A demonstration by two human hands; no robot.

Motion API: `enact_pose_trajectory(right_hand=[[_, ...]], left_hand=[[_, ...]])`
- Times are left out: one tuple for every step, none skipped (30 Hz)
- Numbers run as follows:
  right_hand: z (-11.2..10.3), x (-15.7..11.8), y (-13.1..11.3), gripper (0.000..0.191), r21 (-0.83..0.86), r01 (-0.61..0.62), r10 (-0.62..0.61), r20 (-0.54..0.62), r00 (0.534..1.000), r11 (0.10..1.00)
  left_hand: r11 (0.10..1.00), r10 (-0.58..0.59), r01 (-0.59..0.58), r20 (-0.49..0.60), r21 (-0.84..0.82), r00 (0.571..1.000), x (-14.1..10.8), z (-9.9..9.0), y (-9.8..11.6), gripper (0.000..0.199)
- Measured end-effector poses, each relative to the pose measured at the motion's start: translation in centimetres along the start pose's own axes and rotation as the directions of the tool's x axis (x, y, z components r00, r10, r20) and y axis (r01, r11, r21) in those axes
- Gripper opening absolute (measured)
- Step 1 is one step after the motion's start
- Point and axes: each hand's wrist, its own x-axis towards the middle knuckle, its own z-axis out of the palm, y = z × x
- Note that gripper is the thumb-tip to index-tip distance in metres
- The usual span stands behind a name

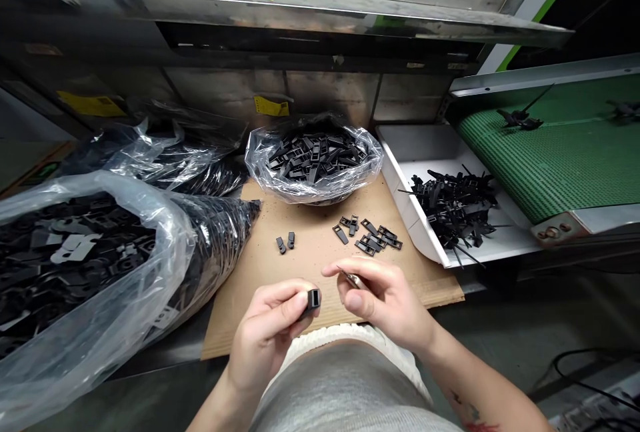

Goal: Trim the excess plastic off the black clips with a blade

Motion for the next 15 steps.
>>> enact_pose_trajectory(right_hand=[[0.4, 0.3, 0.2, 0.028, 0.130, -0.071, 0.069, 0.018, 0.997, 0.989], [0.8, 0.7, 0.4, 0.027, 0.256, -0.133, 0.128, 0.036, 0.991, 0.957], [1.3, 1.1, 0.7, 0.025, 0.371, -0.185, 0.178, 0.056, 0.983, 0.910], [1.7, 1.5, 1.0, 0.024, 0.470, -0.237, 0.222, 0.088, 0.971, 0.850], [2.0, 1.8, 1.4, 0.023, 0.549, -0.289, 0.260, 0.132, 0.957, 0.784], [2.2, 2.1, 1.7, 0.023, 0.605, -0.342, 0.293, 0.182, 0.939, 0.719], [2.3, 2.4, 2.0, 0.024, 0.637, -0.388, 0.326, 0.220, 0.920, 0.666], [2.4, 2.7, 2.3, 0.025, 0.652, -0.423, 0.360, 0.238, 0.902, 0.629], [2.3, 2.8, 2.6, 0.027, 0.658, -0.443, 0.392, 0.237, 0.889, 0.608], [2.2, 2.9, 2.9, 0.029, 0.660, -0.449, 0.419, 0.216, 0.882, 0.602], [2.0, 2.9, 3.2, 0.030, 0.659, -0.448, 0.441, 0.192, 0.877, 0.604], [1.8, 2.8, 3.7, 0.033, 0.656, -0.452, 0.458, 0.178, 0.871, 0.604], [1.5, 2.5, 4.2, 0.036, 0.650, -0.463, 0.472, 0.178, 0.863, 0.602], [1.2, 2.2, 4.7, 0.039, 0.638, -0.483, 0.488, 0.187, 0.853, 0.599], [1.0, 1.7, 5.3, 0.042, 0.622, -0.507, 0.507, 0.197, 0.839, 0.597]], left_hand=[[1.000, -0.013, 0.014, 0.018, -0.018, 1.000, 0.1, 0.0, -0.1, 0.025], [0.999, -0.023, 0.024, 0.033, -0.030, 0.999, 0.2, -0.1, -0.2, 0.026], [0.999, -0.029, 0.030, 0.042, -0.035, 0.999, 0.3, -0.3, -0.4, 0.027], [0.999, -0.032, 0.034, 0.047, -0.034, 0.998, 0.5, -0.4, -0.5, 0.028], [0.999, -0.036, 0.038, 0.053, -0.030, 0.998, 0.6, -0.6, -0.7, 0.029], [0.999, -0.041, 0.042, 0.058, -0.025, 0.997, 0.7, -0.7, -0.8, 0.030], [0.999, -0.046, 0.047, 0.065, -0.019, 0.997, 0.8, -0.7, -0.9, 0.032], [0.999, -0.051, 0.052, 0.071, -0.013, 0.996, 0.9, -0.7, -0.9, 0.032], [0.998, -0.055, 0.056, 0.075, -0.008, 0.996, 0.9, -0.6, -1.0, 0.032], [0.998, -0.057, 0.057, 0.078, -0.003, 0.995, 0.9, -0.6, -1.0, 0.032], [0.998, -0.056, 0.055, 0.079, 0.004, 0.995, 0.8, -0.6, -0.9, 0.032], [0.998, -0.055, 0.054, 0.079, 0.009, 0.995, 0.7, -0.8, -0.7, 0.032], [0.999, -0.043, 0.043, 0.072, 0.014, 0.996, 0.4, -1.1, -0.5, 0.033], [0.999, -0.018, 0.017, 0.057, 0.029, 0.998, 0.0, -1.7, -0.2, 0.035], [0.998, 0.008, -0.011, 0.033, 0.067, 0.999, -0.5, -2.5, 0.2, 0.038]])
